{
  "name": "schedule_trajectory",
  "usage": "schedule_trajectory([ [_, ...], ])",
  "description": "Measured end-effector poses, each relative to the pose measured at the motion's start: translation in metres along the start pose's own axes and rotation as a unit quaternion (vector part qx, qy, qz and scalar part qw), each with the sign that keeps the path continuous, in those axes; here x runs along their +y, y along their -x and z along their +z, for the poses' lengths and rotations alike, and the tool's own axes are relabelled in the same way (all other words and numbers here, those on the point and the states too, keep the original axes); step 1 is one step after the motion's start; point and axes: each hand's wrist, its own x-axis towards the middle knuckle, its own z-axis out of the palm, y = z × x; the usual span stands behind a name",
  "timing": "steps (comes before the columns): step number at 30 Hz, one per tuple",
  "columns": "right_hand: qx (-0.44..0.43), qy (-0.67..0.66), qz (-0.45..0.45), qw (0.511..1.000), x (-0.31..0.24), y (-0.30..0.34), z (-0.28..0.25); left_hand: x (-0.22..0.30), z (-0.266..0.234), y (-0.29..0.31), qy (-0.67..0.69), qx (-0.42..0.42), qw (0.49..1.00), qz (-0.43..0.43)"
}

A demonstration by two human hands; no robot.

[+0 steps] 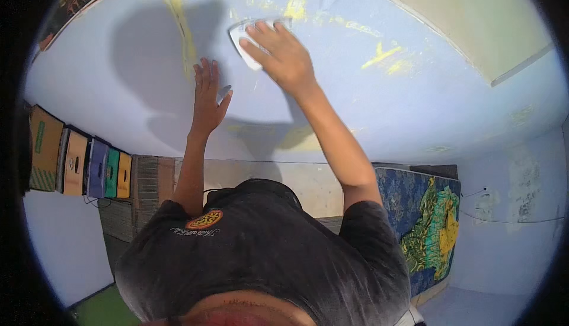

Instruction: The person rubs the upper surface of a wall with a small white rectangular pad, moving it across the surface. The person briefly removes a framed picture from the wall and continues rubbing the wall surface with the pad.

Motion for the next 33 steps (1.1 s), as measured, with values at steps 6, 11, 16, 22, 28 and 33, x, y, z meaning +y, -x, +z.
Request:
schedule_trajectory([
  [6,-0.001,0.041,-0.008,0.999,0.026,-0.032,0.008,0.007,-0.006,0.0,-0.007,-0.004,1.0,0.0],
  [11,0.059,0.011,0.068,0.996,0.002,0.012,0.046,0.008,-0.003,0.0,-0.002,-0.006,1.0,-0.006],
  [16,0.006,-0.041,0.108,0.993,-0.02,0.073,0.074,0.005,-0.006,-0.001,0.007,-0.013,1.0,0.001],
  [22,-0.05,-0.092,0.133,0.986,-0.032,0.093,0.067,0.006,-0.011,-0.002,0.017,-0.025,1.0,-0.008],
  [28,-0.018,-0.053,0.139,0.989,-0.043,0.077,0.037,0.005,-0.006,-0.003,0.004,-0.015,1.0,0.003],
  [33,-0.008,0.031,0.077,0.997,-0.014,0.02,0.002,0.001,0.001,-0.001,-0.003,-0.003,1.0,0.001],
])
